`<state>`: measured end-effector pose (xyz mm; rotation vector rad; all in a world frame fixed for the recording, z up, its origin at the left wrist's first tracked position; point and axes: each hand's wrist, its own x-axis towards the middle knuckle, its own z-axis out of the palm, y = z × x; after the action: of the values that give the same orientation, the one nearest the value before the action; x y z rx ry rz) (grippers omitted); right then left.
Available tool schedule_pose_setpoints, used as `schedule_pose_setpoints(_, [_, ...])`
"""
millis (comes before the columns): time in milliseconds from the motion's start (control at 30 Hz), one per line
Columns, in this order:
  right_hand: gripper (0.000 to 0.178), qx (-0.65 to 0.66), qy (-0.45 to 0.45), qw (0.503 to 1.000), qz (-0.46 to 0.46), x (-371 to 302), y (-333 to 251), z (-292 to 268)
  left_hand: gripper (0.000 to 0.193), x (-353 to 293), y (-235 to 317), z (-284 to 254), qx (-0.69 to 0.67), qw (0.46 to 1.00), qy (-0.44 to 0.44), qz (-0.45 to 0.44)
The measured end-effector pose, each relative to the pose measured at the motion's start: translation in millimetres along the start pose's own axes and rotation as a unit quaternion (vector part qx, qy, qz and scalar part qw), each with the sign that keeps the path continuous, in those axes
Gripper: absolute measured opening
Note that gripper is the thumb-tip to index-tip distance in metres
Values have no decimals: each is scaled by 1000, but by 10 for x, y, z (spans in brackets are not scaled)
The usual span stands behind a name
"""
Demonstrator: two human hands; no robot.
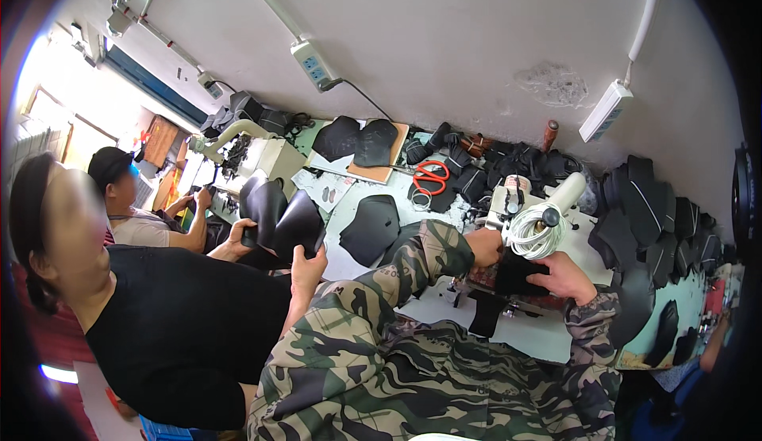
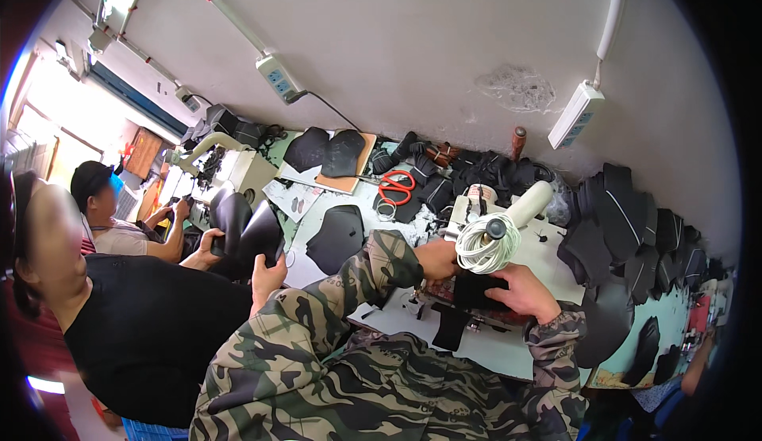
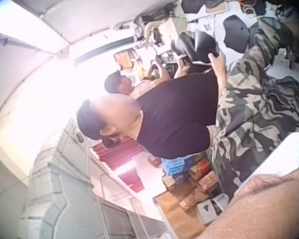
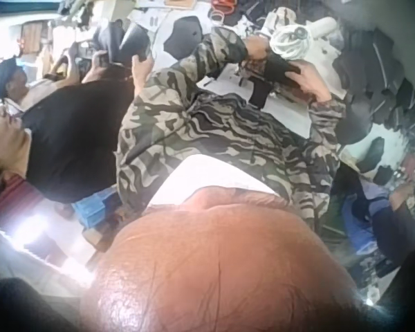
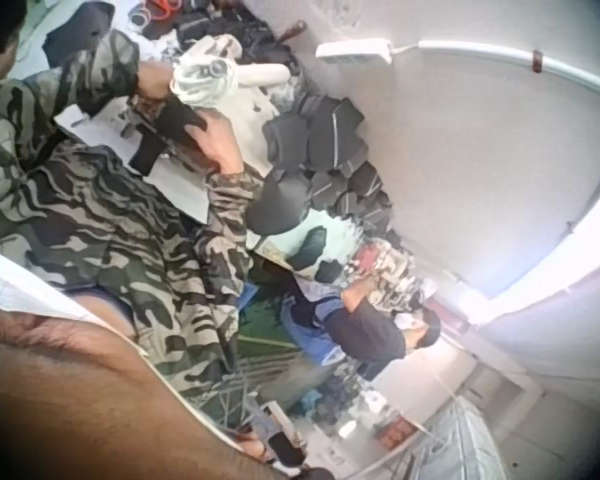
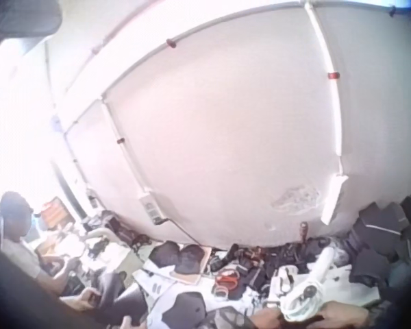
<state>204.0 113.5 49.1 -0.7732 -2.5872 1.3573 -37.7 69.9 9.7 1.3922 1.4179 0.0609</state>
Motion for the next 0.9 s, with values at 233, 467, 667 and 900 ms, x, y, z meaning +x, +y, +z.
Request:
schedule_pose_setpoints(233, [32,-54,217,972,79,-485,-185,-55,24,-538,354,570,107,978,77,161])
schedule_pose_setpoints(467, [31,-102,337,932,79,-766,77,354,82,-163,844,1141,64,846,431,308])
schedule_pose_setpoints(667, [37,70,382,909,154,-842,192,478,84,184,727,1259,-78,914,281,284])
schedule_pose_setpoints(900, [33,82,348,919,168,-911,2,416,65,-303,477,1330,-66,872,406,265])
